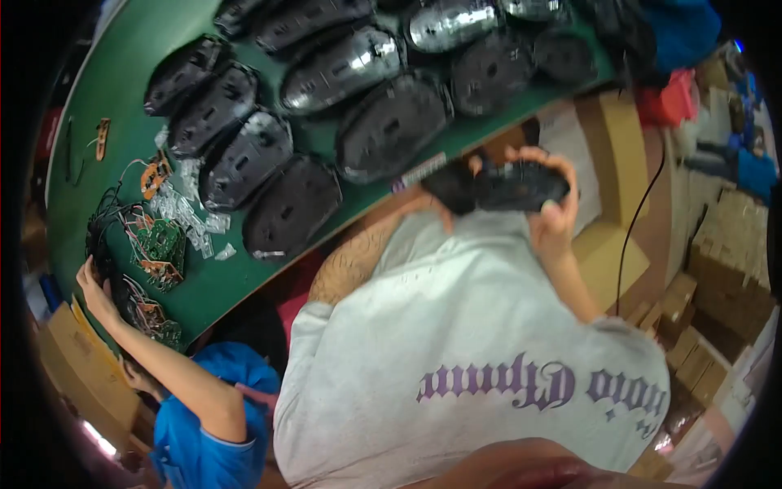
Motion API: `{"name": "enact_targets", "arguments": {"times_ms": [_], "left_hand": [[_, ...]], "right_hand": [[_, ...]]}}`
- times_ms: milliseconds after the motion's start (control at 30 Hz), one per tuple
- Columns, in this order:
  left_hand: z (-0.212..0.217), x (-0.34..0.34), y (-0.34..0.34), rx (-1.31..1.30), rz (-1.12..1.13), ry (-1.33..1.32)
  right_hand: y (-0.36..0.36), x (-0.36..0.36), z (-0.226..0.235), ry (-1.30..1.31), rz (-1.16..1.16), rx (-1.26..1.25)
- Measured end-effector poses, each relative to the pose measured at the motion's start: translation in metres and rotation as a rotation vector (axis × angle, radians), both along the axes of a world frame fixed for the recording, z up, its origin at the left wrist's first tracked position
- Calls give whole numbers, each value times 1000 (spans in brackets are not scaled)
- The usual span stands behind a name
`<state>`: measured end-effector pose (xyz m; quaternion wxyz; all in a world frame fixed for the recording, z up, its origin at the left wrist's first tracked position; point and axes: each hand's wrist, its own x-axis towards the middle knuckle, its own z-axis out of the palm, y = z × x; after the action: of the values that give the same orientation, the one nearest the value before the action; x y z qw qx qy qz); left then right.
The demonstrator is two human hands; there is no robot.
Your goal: Manually assembling components into computer mouse shells at a production station.
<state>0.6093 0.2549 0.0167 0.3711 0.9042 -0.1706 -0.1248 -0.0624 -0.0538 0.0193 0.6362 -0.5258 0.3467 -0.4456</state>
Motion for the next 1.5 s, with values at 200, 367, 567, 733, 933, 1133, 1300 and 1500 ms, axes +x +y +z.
{"name": "enact_targets", "arguments": {"times_ms": [200, 367, 567, 733, 933, 1133, 1300, 1500], "left_hand": [[-72, -506, -262, 774, 1307, -2317], [-114, -474, -250, 893, 1402, -3189], [-135, -477, -253, 858, 1575, -3270], [-163, -494, -259, 1231, 1597, -3040], [-170, -501, -254, 892, 985, -3883], [-136, -491, -256, 912, 1317, -3521], [-133, -494, -262, 935, 1333, -3400], [-106, -488, -261, 1002, 1393, -3530]], "right_hand": [[-18, 7, 28, -197, 207, -83], [-17, 7, 40, 361, 425, -887], [-14, 9, 34, 545, 657, -1004], [-18, 21, 50, 621, 964, -641], [-14, 34, 52, 848, 926, -900], [-24, 23, 37, 894, 1014, -1103], [-32, 14, 31, 874, 921, -1469], [-51, 30, 42, 776, 1068, -1540]]}}
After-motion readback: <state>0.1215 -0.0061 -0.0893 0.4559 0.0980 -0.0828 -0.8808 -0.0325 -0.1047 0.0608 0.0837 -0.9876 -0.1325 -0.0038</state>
